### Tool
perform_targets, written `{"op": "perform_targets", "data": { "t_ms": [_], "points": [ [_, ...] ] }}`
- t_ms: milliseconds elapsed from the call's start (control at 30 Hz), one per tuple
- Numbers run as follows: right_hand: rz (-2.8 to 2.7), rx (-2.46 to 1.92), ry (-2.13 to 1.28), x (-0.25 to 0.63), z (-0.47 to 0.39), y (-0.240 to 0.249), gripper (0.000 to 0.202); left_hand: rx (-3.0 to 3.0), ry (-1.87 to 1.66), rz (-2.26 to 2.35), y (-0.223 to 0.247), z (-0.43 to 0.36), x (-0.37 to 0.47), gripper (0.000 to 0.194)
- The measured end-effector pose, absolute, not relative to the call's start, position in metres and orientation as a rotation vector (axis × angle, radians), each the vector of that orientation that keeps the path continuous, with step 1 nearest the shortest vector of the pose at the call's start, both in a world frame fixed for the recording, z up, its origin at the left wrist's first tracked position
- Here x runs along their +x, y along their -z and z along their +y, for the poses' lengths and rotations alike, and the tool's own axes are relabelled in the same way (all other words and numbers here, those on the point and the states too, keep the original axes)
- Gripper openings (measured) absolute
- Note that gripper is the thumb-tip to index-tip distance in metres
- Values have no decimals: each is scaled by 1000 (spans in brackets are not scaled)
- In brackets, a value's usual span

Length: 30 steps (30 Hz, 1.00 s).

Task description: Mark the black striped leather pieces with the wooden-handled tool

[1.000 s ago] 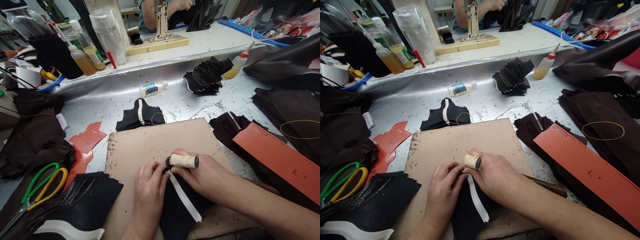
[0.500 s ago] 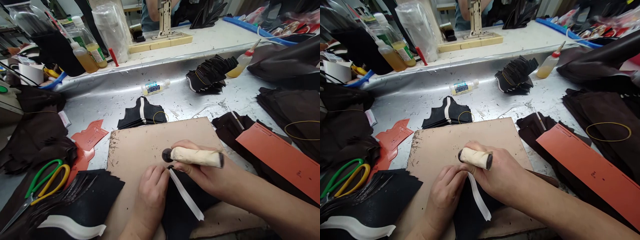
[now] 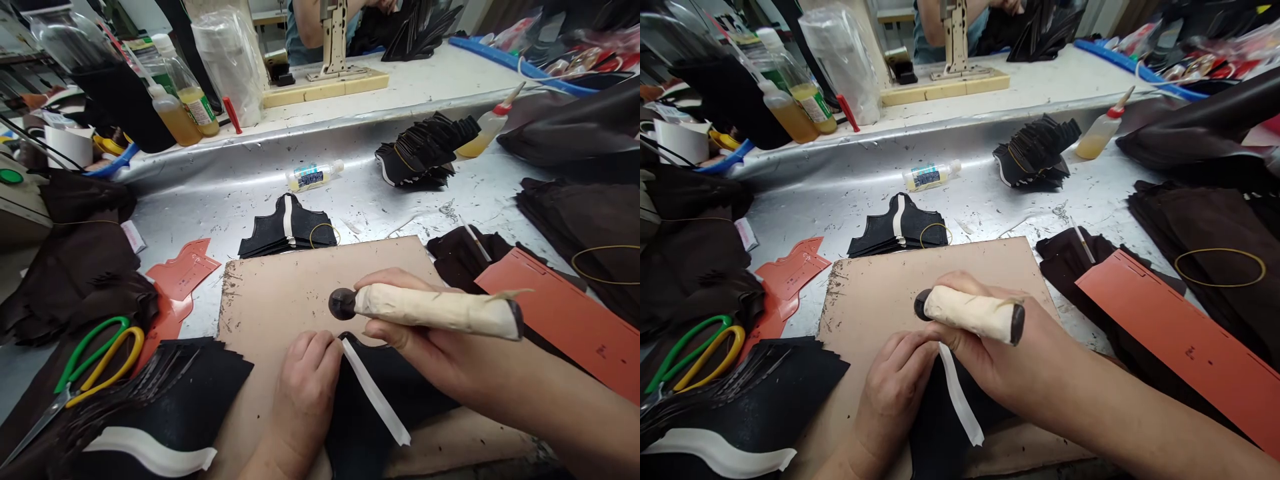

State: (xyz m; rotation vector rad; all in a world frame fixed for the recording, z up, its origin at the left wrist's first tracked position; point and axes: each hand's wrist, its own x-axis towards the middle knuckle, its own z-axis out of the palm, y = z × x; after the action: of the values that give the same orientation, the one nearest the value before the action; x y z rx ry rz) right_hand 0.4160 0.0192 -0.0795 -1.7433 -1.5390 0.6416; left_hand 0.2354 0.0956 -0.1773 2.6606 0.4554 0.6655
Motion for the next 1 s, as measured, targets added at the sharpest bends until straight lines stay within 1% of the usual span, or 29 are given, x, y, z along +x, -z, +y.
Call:
{"op": "perform_targets", "data": {
  "t_ms": [67, 200, 267, 433, 633, 833, 933, 1000],
  "points": [
    [-1491, -1774, -677, 412, 18, 89, 11, 2660, -673, 463, 177, 95, 235, 15],
    [-1515, -1988, -924, 407, 19, 112, 5, 2660, -690, 490, 178, 95, 236, 15],
    [-1556, -2062, -978, 406, 20, 116, 4, 2635, -720, 551, 179, 96, 236, 14],
    [-1592, -2080, -973, 406, 21, 115, 3, 2538, -778, 740, 183, 98, 233, 14],
    [-1592, -2095, -971, 407, 20, 113, 3, 2573, -755, 607, 177, 95, 230, 17],
    [-1482, -1874, -863, 403, 19, 108, 10, 2661, -735, 528, 173, 94, 230, 19],
    [-1552, -1979, -963, 401, 21, 108, 5, 2642, -729, 556, 173, 93, 230, 18],
    [-1583, -2050, -1002, 401, 22, 106, 5, 2644, -730, 575, 174, 93, 230, 17]
  ]
}}
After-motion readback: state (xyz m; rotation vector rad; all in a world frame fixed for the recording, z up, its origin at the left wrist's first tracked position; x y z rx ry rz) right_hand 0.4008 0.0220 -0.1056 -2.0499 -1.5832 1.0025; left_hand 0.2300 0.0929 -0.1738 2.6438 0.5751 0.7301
